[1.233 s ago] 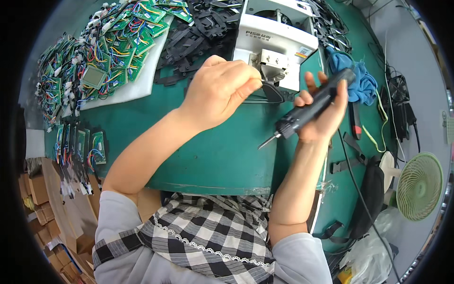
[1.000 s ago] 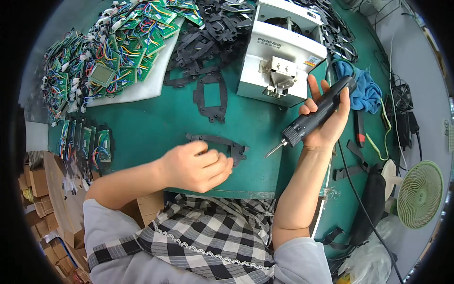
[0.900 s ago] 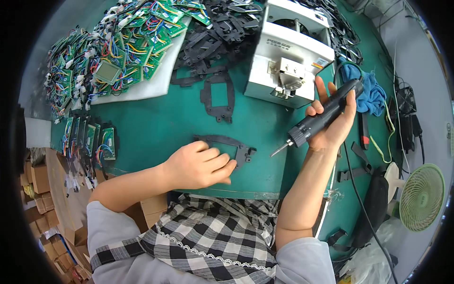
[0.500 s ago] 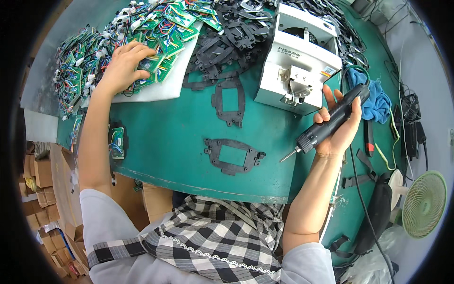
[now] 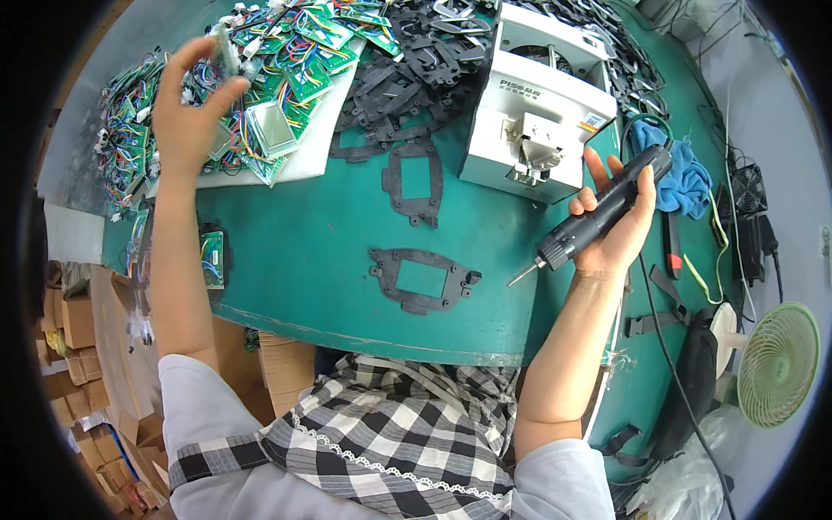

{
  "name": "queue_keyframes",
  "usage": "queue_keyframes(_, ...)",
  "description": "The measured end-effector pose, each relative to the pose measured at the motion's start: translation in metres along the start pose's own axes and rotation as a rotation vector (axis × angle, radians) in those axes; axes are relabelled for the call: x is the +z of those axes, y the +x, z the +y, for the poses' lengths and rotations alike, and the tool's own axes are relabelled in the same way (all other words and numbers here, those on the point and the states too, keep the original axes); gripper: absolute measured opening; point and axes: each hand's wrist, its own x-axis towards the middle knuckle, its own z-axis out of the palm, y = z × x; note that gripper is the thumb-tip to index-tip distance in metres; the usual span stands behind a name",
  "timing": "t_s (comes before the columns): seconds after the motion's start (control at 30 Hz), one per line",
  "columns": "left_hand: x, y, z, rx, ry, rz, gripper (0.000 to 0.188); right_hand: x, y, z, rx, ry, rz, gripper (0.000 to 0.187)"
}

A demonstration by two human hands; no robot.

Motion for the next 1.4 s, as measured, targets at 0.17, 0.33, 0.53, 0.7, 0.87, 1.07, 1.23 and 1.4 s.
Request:
queue_keyframes(0.17, 0.015, -0.027, 0.023, 0.55, 0.19, -0.017, 0.061, -0.002, 0.001, 0.002, -0.027, -0.02, 0.009, 0.047)
queue_keyframes(0.33, 0.025, -0.056, 0.046, 0.354, 0.019, -0.107, 0.06, 0.005, -0.006, -0.005, -0.197, -0.094, 0.006, 0.049)
queue_keyframes(0.53, 0.031, -0.096, 0.07, 0.29, -0.071, -0.33, 0.058, 0.054, -0.019, -0.035, -0.687, -0.241, -0.168, 0.057)
queue_keyframes(0.7, 0.033, -0.059, -0.031, -0.574, -0.561, 0.424, 0.03, 0.081, -0.011, -0.038, -0.957, -0.41, -0.262, 0.059)
queue_keyframes(0.87, 0.017, -0.051, 0.037, -0.088, -0.414, -0.193, 0.044, 0.093, -0.005, -0.026, -1.094, -0.492, -0.367, 0.059)
queue_keyframes(1.07, 0.025, -0.104, 0.106, -0.062, -0.381, -0.488, 0.049, 0.102, -0.003, -0.016, -1.028, -0.472, -0.329, 0.055)
queue_keyframes(1.23, 0.021, -0.117, 0.112, -0.107, -0.388, -0.516, 0.052, 0.105, -0.004, -0.015, -1.035, -0.494, -0.282, 0.055)
queue_keyframes(1.4, 0.029, -0.123, 0.123, -0.039, -0.381, -0.518, 0.055, 0.097, -0.006, -0.013, -1.039, -0.473, -0.283, 0.055)
